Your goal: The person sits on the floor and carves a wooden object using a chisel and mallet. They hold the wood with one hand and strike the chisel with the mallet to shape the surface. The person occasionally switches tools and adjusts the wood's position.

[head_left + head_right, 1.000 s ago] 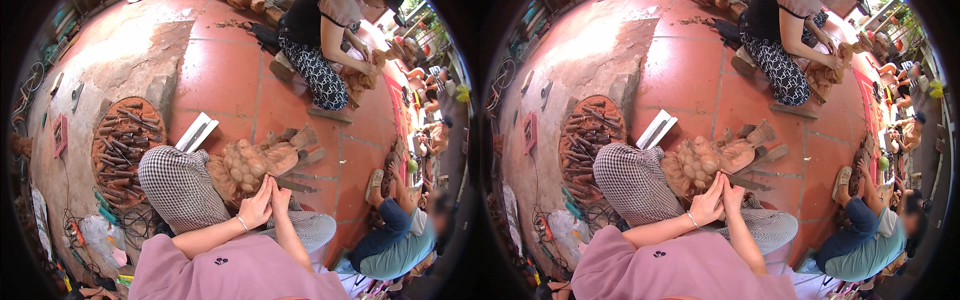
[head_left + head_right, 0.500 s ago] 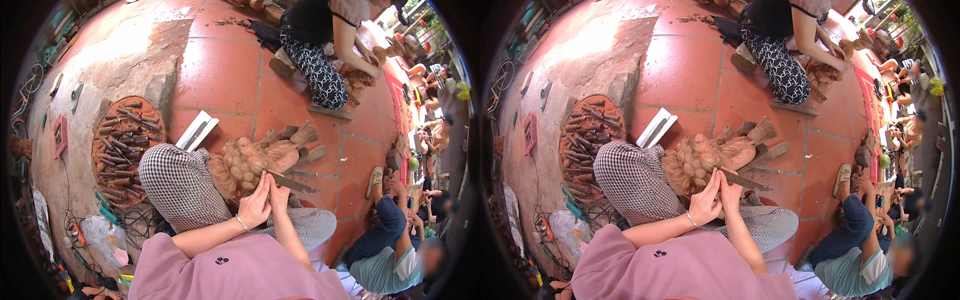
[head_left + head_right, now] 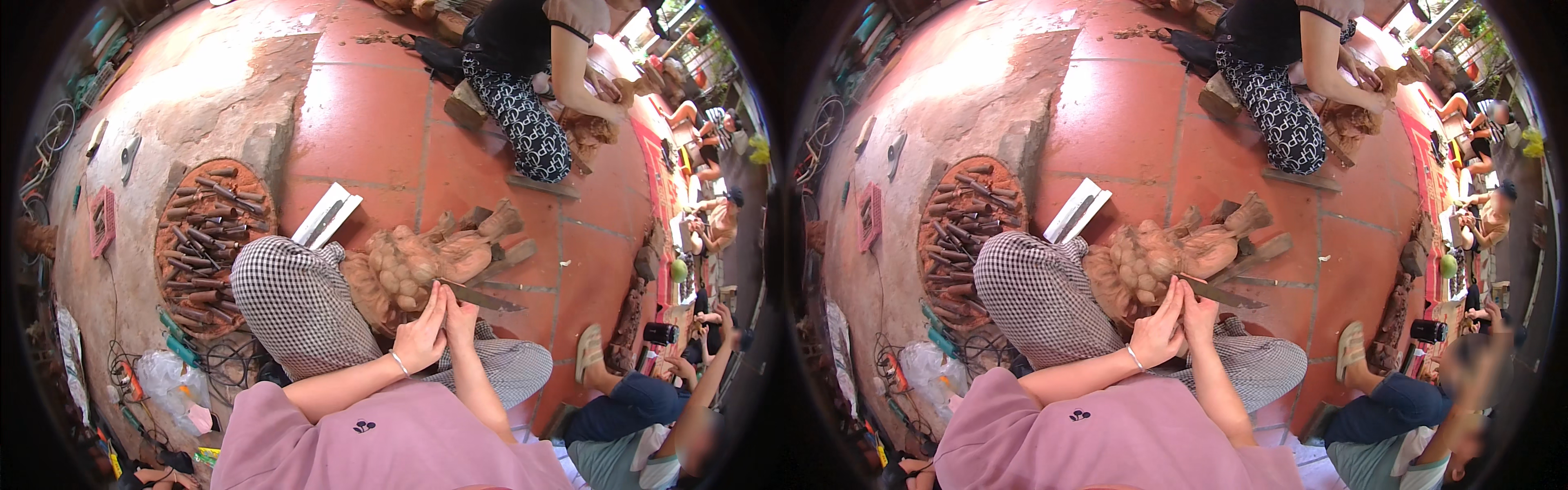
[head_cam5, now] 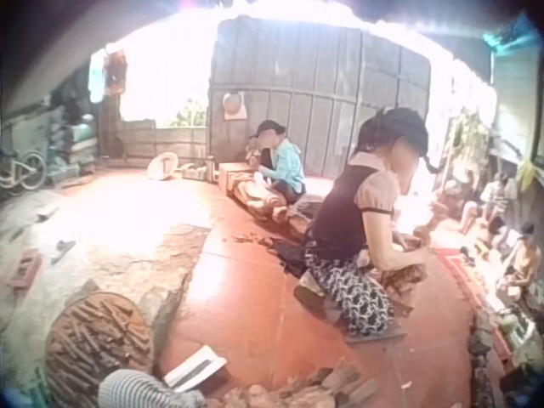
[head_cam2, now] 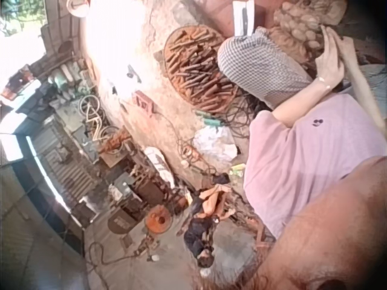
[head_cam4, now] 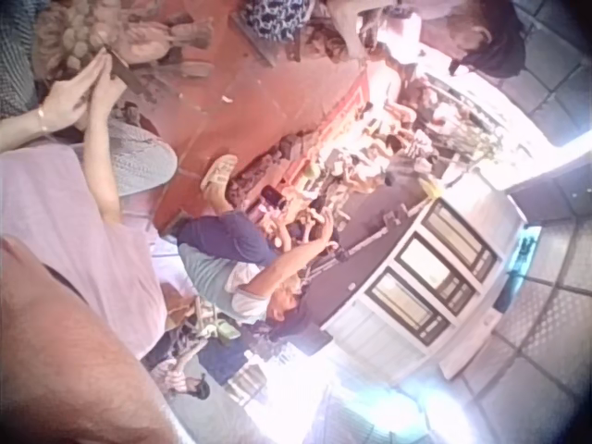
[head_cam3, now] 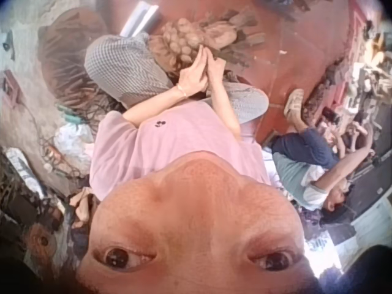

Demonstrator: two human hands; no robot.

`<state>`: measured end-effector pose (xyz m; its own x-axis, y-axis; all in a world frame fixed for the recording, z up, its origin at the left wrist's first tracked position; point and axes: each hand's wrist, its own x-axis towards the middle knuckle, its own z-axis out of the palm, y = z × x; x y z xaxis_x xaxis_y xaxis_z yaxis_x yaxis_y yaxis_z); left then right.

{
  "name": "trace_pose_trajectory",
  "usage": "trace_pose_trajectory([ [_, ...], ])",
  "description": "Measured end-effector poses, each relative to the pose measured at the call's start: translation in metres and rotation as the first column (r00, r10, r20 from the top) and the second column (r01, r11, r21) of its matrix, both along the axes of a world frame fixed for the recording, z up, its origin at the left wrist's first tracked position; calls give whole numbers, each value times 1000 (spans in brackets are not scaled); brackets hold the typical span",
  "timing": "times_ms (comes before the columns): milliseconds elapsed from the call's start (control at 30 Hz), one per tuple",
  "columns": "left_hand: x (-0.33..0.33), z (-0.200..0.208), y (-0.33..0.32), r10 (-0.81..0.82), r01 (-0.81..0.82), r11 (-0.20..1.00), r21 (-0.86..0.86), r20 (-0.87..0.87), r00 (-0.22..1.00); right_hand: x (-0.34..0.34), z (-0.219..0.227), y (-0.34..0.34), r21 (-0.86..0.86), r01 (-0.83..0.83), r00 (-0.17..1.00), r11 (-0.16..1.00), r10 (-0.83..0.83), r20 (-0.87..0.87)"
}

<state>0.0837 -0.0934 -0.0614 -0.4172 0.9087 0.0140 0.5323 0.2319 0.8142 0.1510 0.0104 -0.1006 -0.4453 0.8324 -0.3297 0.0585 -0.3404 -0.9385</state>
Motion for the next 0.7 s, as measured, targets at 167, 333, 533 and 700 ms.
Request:
trace_pose_trajectory([
  [167,-1,0,0,4,-6,997,72,35,999,-5,10,-1,30,34,999,999,-33,-13],
  [333,0,-3,3,-19,19,1000,25,-4,1000,-8,4,5,203,-11,985,979,-24,173],
  [533,-2,-5,6,-82,78,994,75,44,996,1,-1,8,-107,65,970,992,-37,239],
  [700,-1,-2,0,-134,133,990,52,30,990,8,-1,-7,107,104,992,989,-110,58],
])
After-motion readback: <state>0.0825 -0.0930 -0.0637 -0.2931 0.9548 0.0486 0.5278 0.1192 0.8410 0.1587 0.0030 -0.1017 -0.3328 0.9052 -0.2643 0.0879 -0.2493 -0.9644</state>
